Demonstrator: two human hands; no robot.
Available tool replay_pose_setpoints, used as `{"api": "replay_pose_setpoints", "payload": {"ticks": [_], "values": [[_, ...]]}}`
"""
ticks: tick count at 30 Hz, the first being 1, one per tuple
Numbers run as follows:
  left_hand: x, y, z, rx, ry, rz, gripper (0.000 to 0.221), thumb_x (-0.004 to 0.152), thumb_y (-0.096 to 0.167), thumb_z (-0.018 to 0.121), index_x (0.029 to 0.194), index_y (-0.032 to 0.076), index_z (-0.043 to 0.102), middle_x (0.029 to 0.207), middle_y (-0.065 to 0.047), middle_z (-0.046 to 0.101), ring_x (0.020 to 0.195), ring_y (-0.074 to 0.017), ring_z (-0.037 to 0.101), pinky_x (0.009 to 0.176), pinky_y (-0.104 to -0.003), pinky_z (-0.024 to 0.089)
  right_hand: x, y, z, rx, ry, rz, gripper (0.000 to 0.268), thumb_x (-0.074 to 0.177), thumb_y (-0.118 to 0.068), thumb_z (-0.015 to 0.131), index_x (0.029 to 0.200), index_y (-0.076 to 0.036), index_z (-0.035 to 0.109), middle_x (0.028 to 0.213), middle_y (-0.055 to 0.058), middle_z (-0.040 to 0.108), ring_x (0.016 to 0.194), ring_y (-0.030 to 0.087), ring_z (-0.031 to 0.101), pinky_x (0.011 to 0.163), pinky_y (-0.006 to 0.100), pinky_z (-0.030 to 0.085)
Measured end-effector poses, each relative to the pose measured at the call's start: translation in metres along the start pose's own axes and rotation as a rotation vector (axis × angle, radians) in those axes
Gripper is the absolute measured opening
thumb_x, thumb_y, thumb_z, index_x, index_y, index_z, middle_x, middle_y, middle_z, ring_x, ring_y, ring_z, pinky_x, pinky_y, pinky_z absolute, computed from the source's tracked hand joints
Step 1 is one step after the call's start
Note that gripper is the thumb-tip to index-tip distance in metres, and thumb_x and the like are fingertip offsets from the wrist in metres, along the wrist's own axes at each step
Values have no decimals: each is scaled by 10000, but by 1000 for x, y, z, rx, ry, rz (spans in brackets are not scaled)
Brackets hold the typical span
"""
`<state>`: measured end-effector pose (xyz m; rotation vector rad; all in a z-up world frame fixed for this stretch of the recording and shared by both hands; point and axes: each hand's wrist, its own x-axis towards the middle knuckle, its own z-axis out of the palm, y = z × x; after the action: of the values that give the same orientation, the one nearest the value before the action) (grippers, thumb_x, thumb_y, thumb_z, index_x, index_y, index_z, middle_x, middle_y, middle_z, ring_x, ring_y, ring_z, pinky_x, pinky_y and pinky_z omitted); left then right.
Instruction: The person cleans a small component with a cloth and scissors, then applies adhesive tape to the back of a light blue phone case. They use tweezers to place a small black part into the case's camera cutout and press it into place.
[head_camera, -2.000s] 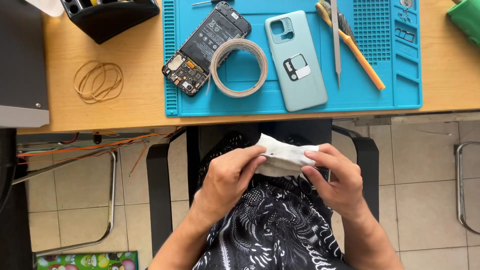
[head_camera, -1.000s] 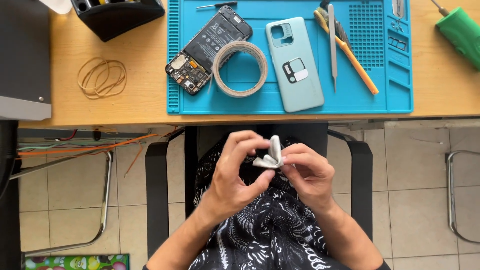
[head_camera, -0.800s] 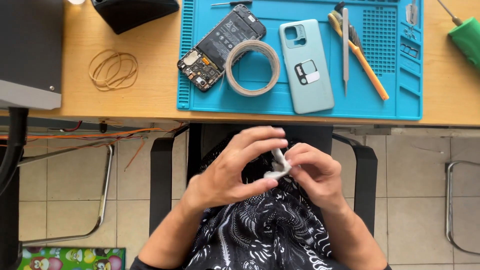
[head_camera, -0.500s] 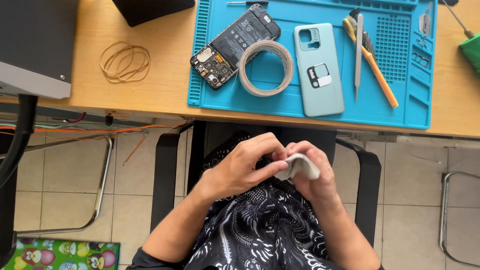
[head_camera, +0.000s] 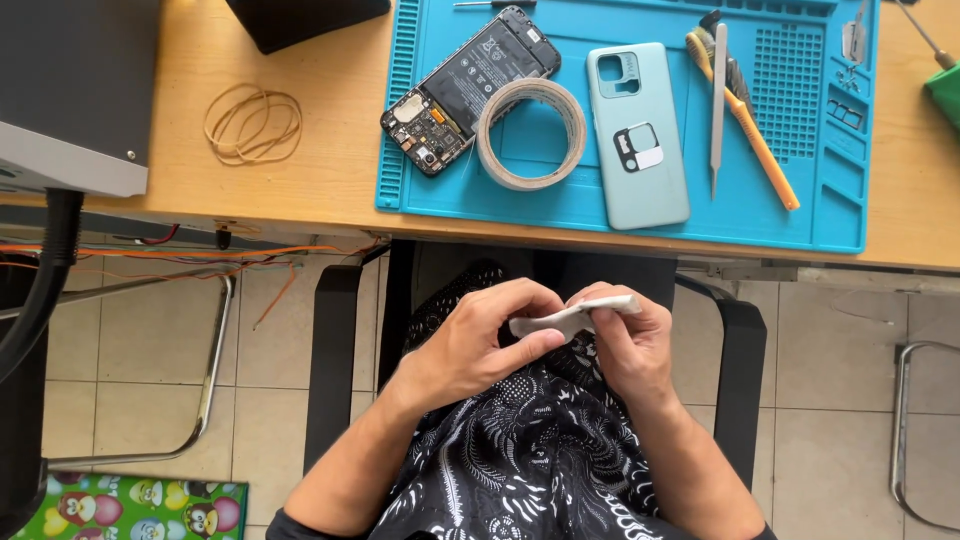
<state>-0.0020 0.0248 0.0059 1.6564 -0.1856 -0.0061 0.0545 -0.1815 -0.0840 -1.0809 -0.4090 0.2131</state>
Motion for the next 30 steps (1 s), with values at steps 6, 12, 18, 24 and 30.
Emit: {"api": "replay_pose_setpoints", "payload": {"ticks": [6,12,18,24,30], "values": [[-1,-3,8,34,-21,26,173,1005,76,609,1172,71,652,729,-114,686,664,-247,659,652,-362,574,15,-43,22,-534,-125,-354,126,940,-43,676,938,64,743,804,202,719,690,304,685,636,409,580],[-1,6,8,21,18,12,123,1031,68,509,1096,27,606,951,-56,690,805,-147,676,766,-265,586,-5,-57,20,-946,-321,-699,592,1023,-591,458,1127,-61,701,1180,171,640,1038,354,662,889,466,629],[-7,4,13,-107,43,-13,131,1041,99,544,1130,32,614,989,-59,674,894,-141,675,844,-265,590,2,-45,24,-346,-124,-18,397,935,-172,711,1243,46,591,1150,193,595,1070,263,619,939,321,559],[-15,5,9,-160,228,-106,445,903,213,748,1301,77,605,1022,-66,731,939,-120,708,944,-269,615,23,-36,42,-507,-175,-231,52,949,-42,681,987,-17,655,902,135,646,816,234,621,744,308,540],[-17,-41,-13,-163,500,-16,109,1013,135,631,1061,59,692,987,-46,701,905,-121,669,844,-242,554,128,-53,104,-711,-460,-367,223,1040,-183,580,1057,31,639,1017,178,662,969,327,639,926,428,507]]}}
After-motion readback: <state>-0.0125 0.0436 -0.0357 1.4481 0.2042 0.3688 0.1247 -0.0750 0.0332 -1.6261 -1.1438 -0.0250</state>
